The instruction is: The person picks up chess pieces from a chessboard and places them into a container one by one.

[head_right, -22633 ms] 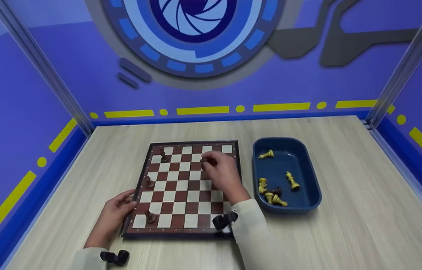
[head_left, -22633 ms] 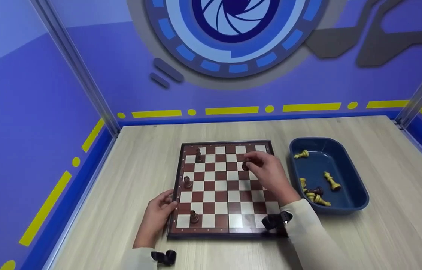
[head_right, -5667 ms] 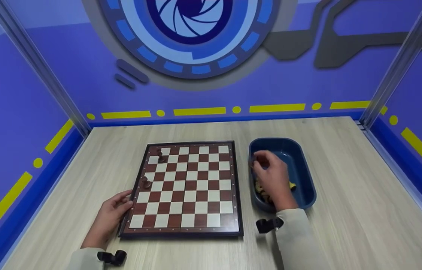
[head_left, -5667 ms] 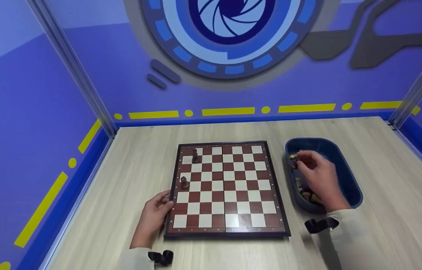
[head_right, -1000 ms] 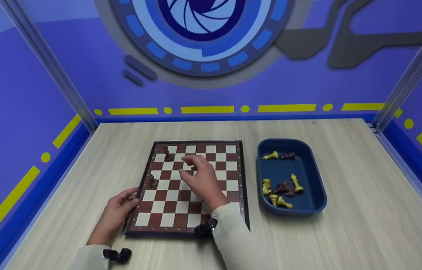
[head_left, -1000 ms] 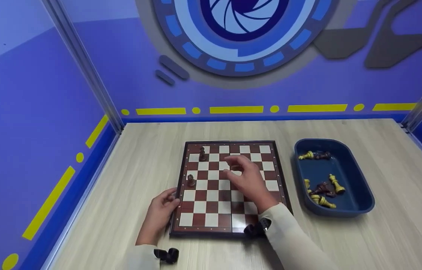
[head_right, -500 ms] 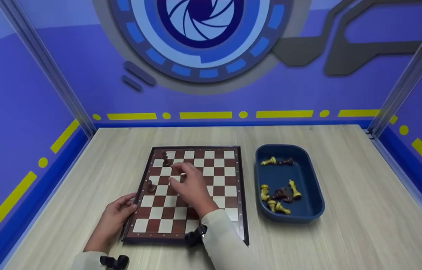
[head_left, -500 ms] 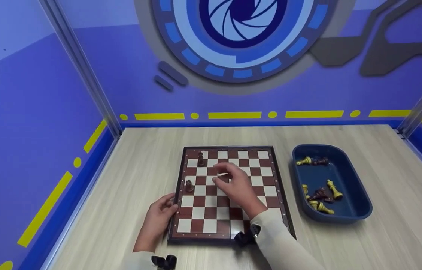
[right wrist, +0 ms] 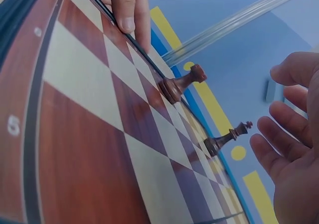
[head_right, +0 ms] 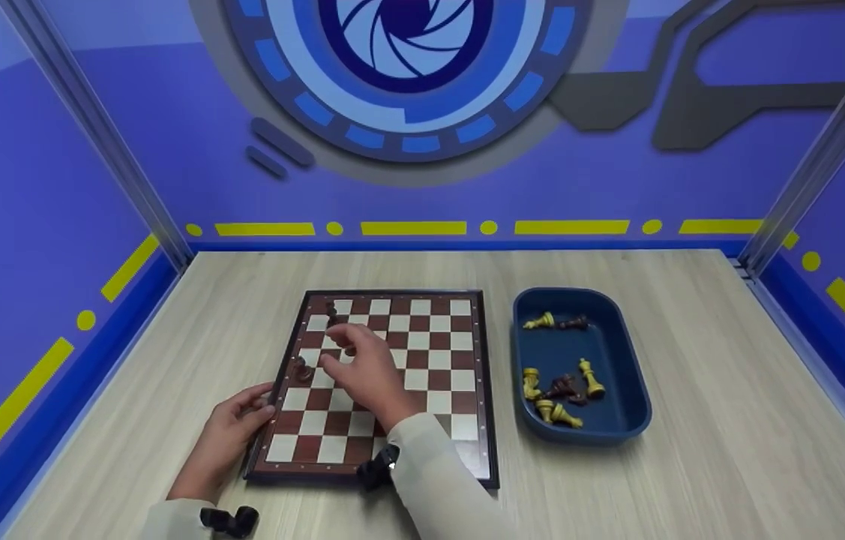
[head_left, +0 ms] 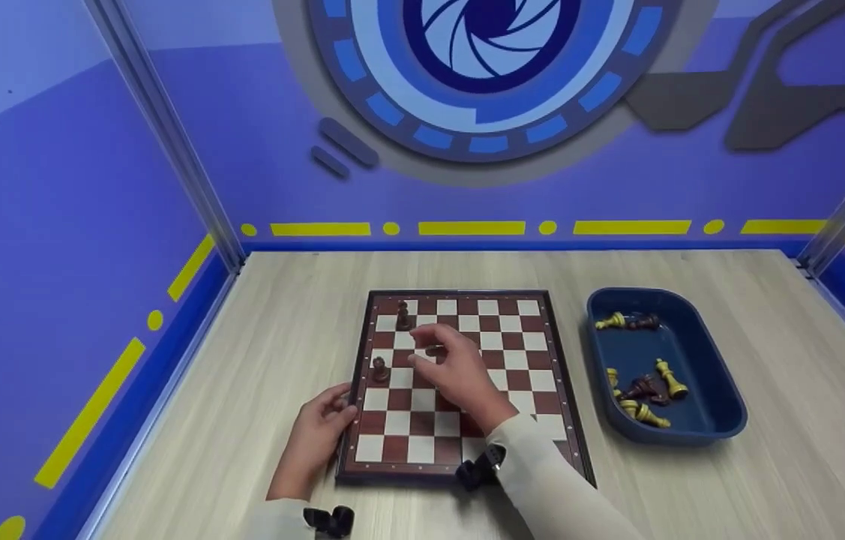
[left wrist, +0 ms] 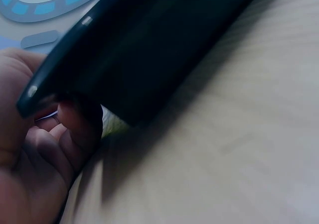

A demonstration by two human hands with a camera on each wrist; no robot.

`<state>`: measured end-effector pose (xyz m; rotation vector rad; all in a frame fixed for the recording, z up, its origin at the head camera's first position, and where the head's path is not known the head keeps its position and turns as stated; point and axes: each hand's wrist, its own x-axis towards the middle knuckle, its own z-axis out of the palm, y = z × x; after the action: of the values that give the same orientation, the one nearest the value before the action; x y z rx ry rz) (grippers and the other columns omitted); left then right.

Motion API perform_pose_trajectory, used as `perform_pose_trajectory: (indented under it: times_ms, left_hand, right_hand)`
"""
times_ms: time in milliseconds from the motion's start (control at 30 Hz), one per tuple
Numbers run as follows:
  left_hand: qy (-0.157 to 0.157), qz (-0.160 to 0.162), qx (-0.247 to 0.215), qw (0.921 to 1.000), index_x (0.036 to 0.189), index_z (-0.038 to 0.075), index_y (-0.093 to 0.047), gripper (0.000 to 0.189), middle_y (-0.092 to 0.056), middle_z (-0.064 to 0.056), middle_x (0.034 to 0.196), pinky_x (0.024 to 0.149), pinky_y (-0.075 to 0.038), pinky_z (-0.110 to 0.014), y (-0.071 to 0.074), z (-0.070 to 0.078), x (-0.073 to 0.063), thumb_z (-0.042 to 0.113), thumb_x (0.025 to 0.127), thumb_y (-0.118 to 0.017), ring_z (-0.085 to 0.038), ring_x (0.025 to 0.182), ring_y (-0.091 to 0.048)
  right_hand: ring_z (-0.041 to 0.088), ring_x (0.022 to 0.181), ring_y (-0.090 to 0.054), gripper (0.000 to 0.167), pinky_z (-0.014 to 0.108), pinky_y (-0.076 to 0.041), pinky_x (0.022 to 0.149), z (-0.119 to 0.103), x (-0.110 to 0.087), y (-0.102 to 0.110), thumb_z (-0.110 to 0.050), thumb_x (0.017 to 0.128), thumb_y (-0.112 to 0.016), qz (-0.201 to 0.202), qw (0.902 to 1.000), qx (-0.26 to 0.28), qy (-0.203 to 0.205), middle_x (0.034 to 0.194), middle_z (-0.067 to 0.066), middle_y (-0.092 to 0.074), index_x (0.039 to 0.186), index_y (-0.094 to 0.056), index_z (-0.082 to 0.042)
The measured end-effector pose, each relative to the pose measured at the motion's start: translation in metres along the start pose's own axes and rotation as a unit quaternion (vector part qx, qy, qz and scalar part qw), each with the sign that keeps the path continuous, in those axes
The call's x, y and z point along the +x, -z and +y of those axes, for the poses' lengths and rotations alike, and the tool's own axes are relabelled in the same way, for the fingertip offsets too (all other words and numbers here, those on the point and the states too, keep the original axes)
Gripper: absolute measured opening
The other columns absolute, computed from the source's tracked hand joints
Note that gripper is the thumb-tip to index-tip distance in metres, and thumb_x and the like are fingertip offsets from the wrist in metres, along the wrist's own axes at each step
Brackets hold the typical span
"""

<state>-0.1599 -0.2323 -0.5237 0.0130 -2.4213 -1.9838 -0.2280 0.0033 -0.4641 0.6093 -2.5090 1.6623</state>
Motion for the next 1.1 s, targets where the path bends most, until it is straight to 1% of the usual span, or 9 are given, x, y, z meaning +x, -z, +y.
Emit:
perform_pose_trajectory:
  times_ms: [133, 233, 400, 567, 633, 733, 800, 967, 1100]
  left_hand:
    - [-0.003, 0.001, -0.002, 1.0, 0.136, -0.007, -0.048, 0.045, -0.06, -0.014, 0.098, 0.07, -0.054, -0.023, 0.0, 0.0, 0.002, 0.003, 0.094, -0.058, -0.008, 0.08, -0.062]
    - [-0.007, 0.003, 0.005, 1.0, 0.135, -0.008, -0.049, 0.044, -0.06, -0.015, 0.097, 0.07, -0.054, -0.024, 0.001, 0.0, 0.002, 0.003, 0.094, -0.058, -0.008, 0.08, -0.062]
    - [-0.002, 0.008, 0.014, 0.9999, 0.136, -0.007, -0.049, 0.045, -0.061, -0.015, 0.098, 0.07, -0.054, -0.023, 0.002, 0.002, 0.003, 0.004, 0.094, -0.059, -0.009, 0.08, -0.063]
    - [0.003, 0.009, 0.02, 0.9998, 0.137, -0.006, -0.048, 0.046, -0.061, -0.014, 0.099, 0.071, -0.054, -0.023, 0.003, 0.003, 0.002, 0.006, 0.094, -0.06, -0.01, 0.082, -0.062]
    - [0.002, 0.01, 0.02, 0.9997, 0.137, -0.006, -0.048, 0.046, -0.06, -0.013, 0.099, 0.071, -0.054, -0.023, 0.003, 0.003, 0.001, 0.006, 0.094, -0.06, -0.009, 0.082, -0.061]
    - [0.004, 0.006, 0.008, 0.9999, 0.137, -0.006, -0.048, 0.046, -0.059, -0.013, 0.099, 0.072, -0.054, -0.022, 0.003, 0.004, 0.001, 0.005, 0.094, -0.059, -0.009, 0.084, -0.062]
    - [0.0, 0.004, 0.004, 1.0, 0.137, -0.007, -0.048, 0.045, -0.059, -0.013, 0.099, 0.072, -0.054, -0.023, 0.003, 0.004, 0.001, 0.005, 0.094, -0.059, -0.008, 0.084, -0.062]
    - [-0.009, 0.002, 0.001, 1.0, 0.135, -0.008, -0.048, 0.045, -0.059, -0.012, 0.097, 0.072, -0.054, -0.022, 0.001, 0.002, 0.001, 0.004, 0.094, -0.059, -0.007, 0.082, -0.062]
    - [-0.003, -0.001, -0.002, 1.0, 0.136, -0.008, -0.047, 0.046, -0.059, -0.013, 0.1, 0.073, -0.053, -0.021, 0.0, 0.002, -0.001, 0.005, 0.094, -0.059, -0.007, 0.085, -0.061]
  right_hand:
    - [0.019, 0.109, -0.061, 0.035, 0.04, -0.051, 0.094, -0.001, 0.002, -0.006, -0.019, 0.087, -0.07, -0.003, 0.9999, -0.008, 0.011, 0.117, 0.003, -0.065, 0.121, -0.064, -0.015]
    - [0.018, 0.111, -0.06, 0.035, 0.038, -0.049, 0.097, -0.001, 0.004, -0.01, -0.021, 0.088, -0.07, -0.013, 0.9998, -0.01, 0.008, 0.119, 0.001, -0.064, 0.122, -0.063, -0.018]
    - [0.019, 0.115, -0.059, 0.039, 0.037, -0.048, 0.1, -0.002, 0.007, -0.018, -0.023, 0.087, -0.071, -0.035, 0.9994, 0.002, 0.0, 0.123, 0.004, -0.063, 0.124, -0.061, -0.016]
    - [0.022, 0.115, -0.06, 0.041, 0.039, -0.049, 0.099, -0.004, 0.009, -0.025, -0.024, 0.087, -0.071, -0.054, 0.9985, -0.003, -0.001, 0.124, 0.005, -0.062, 0.126, -0.061, -0.016]
    - [0.022, 0.114, -0.061, 0.042, 0.039, -0.05, 0.097, -0.005, 0.01, -0.028, -0.025, 0.087, -0.071, -0.057, 0.9983, -0.012, -0.002, 0.124, 0.002, -0.062, 0.126, -0.061, -0.017]
    - [0.019, 0.113, -0.061, 0.041, 0.038, -0.049, 0.096, -0.005, 0.011, -0.03, -0.026, 0.086, -0.072, -0.059, 0.9979, -0.024, -0.002, 0.123, 0.001, -0.063, 0.125, -0.062, -0.019]
    - [0.018, 0.113, -0.061, 0.04, 0.038, -0.049, 0.096, -0.005, 0.012, -0.031, -0.026, 0.086, -0.072, -0.061, 0.9977, -0.028, -0.005, 0.123, -0.001, -0.063, 0.125, -0.062, -0.02]
    - [0.021, 0.112, -0.063, 0.038, 0.039, -0.05, 0.097, -0.001, 0.012, -0.035, -0.022, 0.086, -0.072, -0.067, 0.9976, -0.018, -0.005, 0.124, 0.004, -0.064, 0.123, -0.062, -0.018]
    - [0.021, 0.112, -0.063, 0.038, 0.038, -0.05, 0.097, 0.001, 0.011, -0.04, -0.019, 0.087, -0.071, -0.074, 0.9971, -0.017, -0.004, 0.124, 0.006, -0.064, 0.124, -0.063, -0.016]
